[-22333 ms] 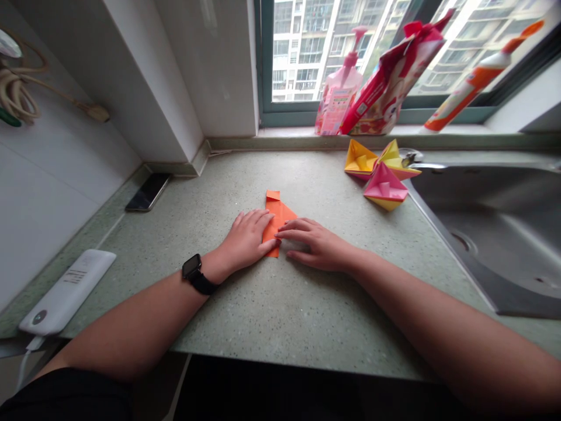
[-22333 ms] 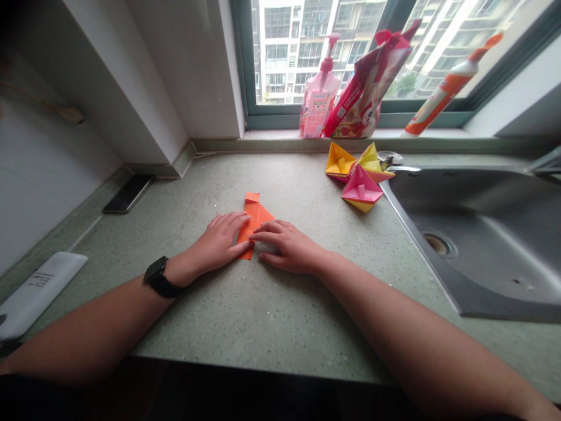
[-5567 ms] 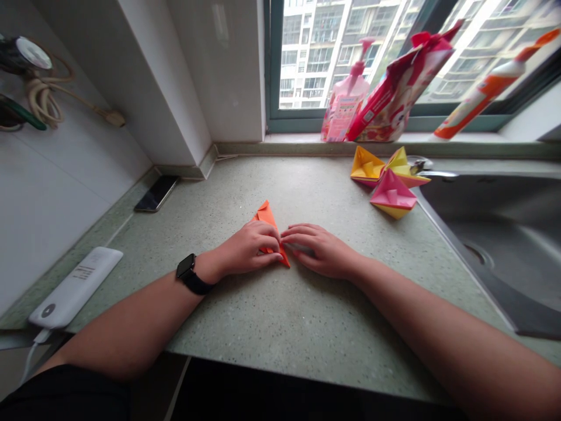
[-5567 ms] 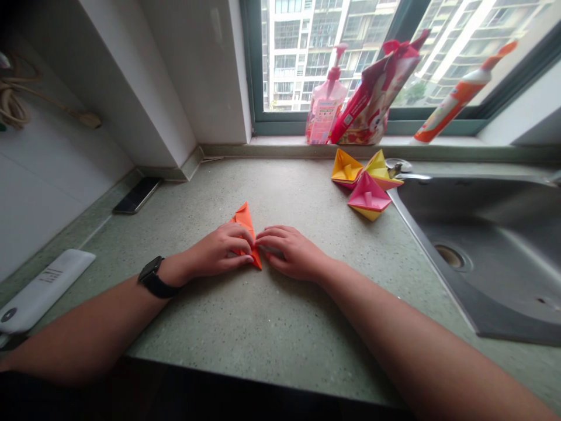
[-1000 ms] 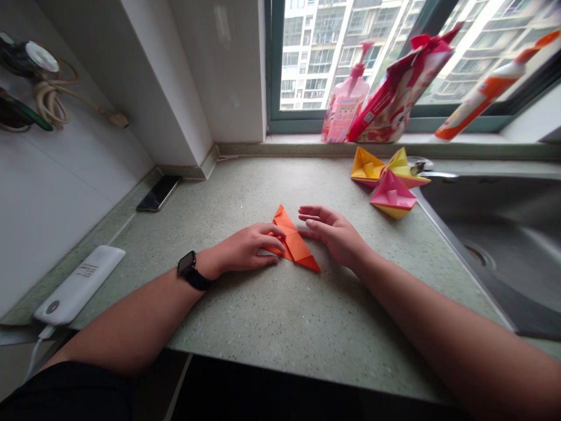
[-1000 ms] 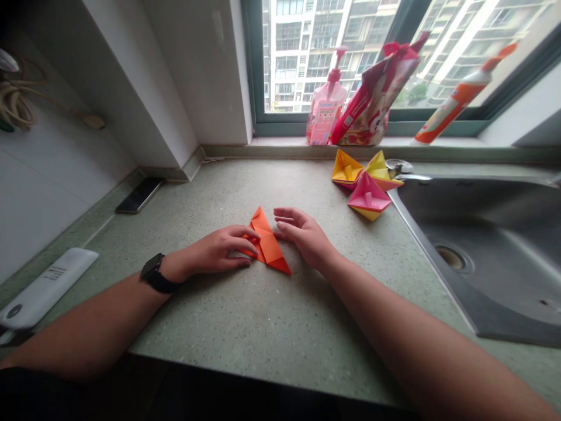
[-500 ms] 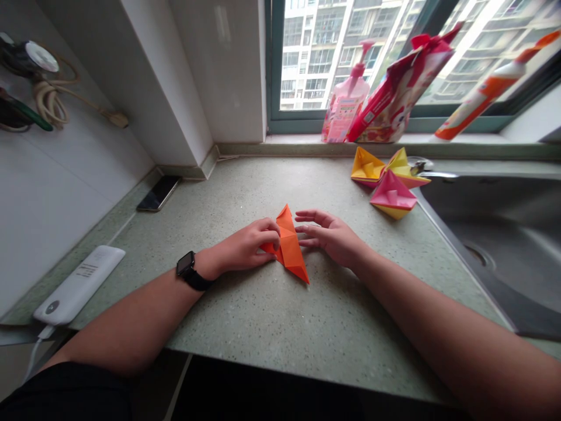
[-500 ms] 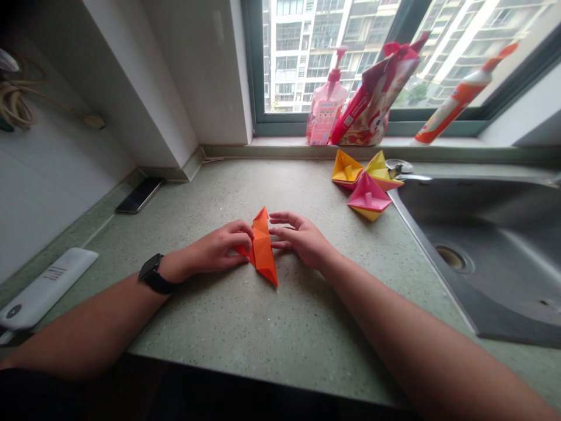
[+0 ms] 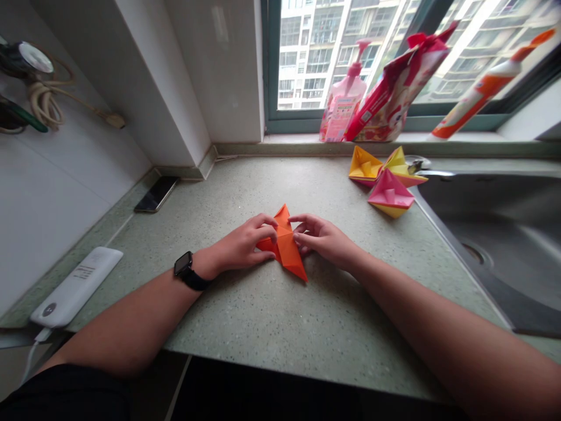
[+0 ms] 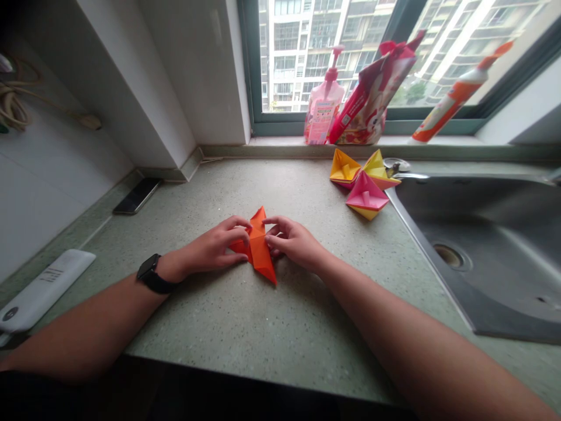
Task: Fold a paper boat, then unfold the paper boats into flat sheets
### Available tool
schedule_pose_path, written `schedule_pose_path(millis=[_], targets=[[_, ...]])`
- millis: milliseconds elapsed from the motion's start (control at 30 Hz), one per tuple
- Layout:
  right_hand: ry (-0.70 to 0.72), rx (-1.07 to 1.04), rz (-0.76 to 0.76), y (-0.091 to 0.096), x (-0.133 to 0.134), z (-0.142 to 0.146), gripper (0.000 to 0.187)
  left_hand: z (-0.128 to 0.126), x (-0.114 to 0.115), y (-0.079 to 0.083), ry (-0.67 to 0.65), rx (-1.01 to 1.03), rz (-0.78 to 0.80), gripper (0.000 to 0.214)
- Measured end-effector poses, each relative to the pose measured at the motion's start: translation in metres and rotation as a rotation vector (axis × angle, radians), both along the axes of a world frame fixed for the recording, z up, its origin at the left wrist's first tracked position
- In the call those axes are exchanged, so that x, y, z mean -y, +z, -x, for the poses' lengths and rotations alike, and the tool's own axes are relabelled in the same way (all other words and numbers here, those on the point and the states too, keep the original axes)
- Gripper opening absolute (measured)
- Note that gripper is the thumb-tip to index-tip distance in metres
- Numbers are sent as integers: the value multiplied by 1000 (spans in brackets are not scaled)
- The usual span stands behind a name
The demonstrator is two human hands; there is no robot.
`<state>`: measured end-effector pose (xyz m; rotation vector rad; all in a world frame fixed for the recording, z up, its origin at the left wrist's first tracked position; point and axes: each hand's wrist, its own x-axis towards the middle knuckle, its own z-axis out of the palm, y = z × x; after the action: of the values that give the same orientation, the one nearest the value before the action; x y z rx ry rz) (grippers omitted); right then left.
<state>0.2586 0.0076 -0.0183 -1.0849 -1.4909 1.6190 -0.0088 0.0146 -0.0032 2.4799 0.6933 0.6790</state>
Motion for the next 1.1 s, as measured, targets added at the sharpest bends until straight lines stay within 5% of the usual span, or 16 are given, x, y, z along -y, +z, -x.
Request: schedule_pose_path(millis=[333,667,1100], targets=[[-2,-11,5,2,0,1,39,2,2,0,49,-63,19,22],[10,179,-215,-10,2,4,50,1,2,1,42,-61,54,26],[-3,304,-270,-3,7,7,56,0,3,2,57,-64,83,32]])
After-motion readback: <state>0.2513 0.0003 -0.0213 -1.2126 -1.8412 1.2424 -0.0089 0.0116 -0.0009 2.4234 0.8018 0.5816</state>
